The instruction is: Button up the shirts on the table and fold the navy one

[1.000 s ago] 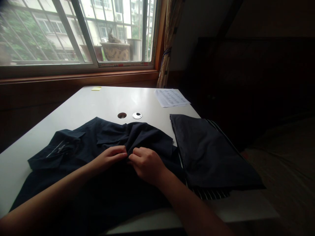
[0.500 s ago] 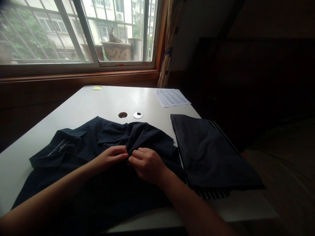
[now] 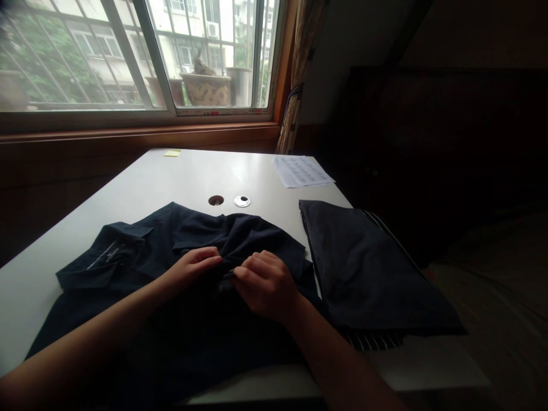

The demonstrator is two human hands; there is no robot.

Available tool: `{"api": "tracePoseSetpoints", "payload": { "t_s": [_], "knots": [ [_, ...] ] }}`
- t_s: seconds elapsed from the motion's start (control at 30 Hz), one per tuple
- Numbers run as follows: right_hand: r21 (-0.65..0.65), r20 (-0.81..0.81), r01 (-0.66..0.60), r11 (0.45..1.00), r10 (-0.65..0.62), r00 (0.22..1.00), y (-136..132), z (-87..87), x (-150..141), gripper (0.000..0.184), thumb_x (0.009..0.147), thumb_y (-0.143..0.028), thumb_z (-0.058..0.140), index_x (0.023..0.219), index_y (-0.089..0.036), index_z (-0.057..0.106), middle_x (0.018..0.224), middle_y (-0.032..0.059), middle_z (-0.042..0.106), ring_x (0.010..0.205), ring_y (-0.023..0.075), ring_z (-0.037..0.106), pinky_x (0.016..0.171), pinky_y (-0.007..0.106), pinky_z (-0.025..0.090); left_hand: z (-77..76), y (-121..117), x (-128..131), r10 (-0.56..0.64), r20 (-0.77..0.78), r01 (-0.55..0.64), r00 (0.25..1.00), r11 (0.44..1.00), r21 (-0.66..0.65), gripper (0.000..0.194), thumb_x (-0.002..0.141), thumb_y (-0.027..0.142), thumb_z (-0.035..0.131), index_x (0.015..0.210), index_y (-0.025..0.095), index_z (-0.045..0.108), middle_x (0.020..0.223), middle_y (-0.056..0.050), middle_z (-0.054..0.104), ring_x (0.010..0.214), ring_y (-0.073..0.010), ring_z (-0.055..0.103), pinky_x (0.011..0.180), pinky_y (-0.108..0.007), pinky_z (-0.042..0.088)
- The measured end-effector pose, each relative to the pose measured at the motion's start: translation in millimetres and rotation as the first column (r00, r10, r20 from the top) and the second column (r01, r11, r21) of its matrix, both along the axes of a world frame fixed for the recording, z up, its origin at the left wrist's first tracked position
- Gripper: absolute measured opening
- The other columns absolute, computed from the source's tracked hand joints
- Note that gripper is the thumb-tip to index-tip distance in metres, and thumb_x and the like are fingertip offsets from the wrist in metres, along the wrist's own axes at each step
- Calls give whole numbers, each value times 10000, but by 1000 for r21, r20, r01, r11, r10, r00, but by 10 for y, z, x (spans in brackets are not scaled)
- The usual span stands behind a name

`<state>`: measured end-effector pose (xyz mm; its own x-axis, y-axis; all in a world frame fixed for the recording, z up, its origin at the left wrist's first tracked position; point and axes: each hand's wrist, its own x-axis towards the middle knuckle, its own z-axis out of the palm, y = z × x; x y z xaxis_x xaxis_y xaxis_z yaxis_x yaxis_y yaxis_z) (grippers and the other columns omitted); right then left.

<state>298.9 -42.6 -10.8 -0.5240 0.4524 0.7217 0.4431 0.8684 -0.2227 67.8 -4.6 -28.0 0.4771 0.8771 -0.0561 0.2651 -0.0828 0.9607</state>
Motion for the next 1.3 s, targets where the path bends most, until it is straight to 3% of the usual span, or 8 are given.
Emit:
{"api": "tracePoseSetpoints", "payload": {
  "t_s": [0.2,0.37,0.4,0.5,0.57,0.7,0.93,1.3],
  "knots": [
    [-201,16,-113,973,119,993,29,-10,15,213,970,-307,565,803,-193,631,683,6,615,630,142,518,672,341,384,20,-14,-32,-36,53,38,998,998,-48,360,896,479,592,738,155,580,657,46,448,635,-107,412,596,-223,330],
    [-360,-9,68,931,-76,997,99,-94,-18,71,950,-243,587,1001,-204,619,807,20,628,740,158,579,719,307,463,28,-27,-25,-81,31,80,996,997,19,301,887,443,628,831,151,675,762,1,567,718,-135,502,646,-233,399],
    [-373,11,105,922,-109,994,117,-100,-18,150,925,-252,625,1068,-207,609,857,33,623,796,176,586,747,315,480,26,-27,-24,-84,27,83,996,996,37,293,884,438,634,838,152,679,774,-6,581,731,-142,515,654,-238,412],
    [-360,92,193,913,-171,981,160,-103,-2,374,852,-246,710,1203,-218,584,1040,78,613,986,236,564,879,382,485,15,-21,-24,-88,30,85,996,991,99,267,886,417,644,838,156,673,801,-15,590,764,-153,537,693,-251,438],
    [-348,135,225,910,-189,973,181,-109,10,283,862,-230,698,1135,-230,624,1071,74,629,1027,248,547,932,411,458,4,-14,-22,-93,36,87,995,986,145,250,889,402,647,830,160,668,817,-15,579,782,-154,542,712,-255,442],
    [-342,184,239,909,-184,965,205,-134,9,31,927,-230,630,945,-225,655,930,38,674,961,234,554,892,402,433,-22,-14,-6,-73,3,71,997,971,228,230,906,380,631,820,168,648,818,-9,555,783,-150,532,723,-260,438],
    [-331,214,234,914,-169,962,175,-150,-44,38,950,-208,592,925,-203,621,899,36,662,887,204,575,815,361,397,-63,-42,31,9,-67,14,998,941,338,290,846,433,707,794,168,601,809,10,504,682,-117,470,611,-242,407],
    [-353,166,213,911,-163,973,190,-119,-9,53,955,-213,570,917,-205,606,891,37,651,885,199,594,829,356,418,-50,-51,11,39,-83,-2,996,915,403,169,888,347,663,883,180,689,890,-25,551,749,-135,541,685,-258,447]
  ]
}}
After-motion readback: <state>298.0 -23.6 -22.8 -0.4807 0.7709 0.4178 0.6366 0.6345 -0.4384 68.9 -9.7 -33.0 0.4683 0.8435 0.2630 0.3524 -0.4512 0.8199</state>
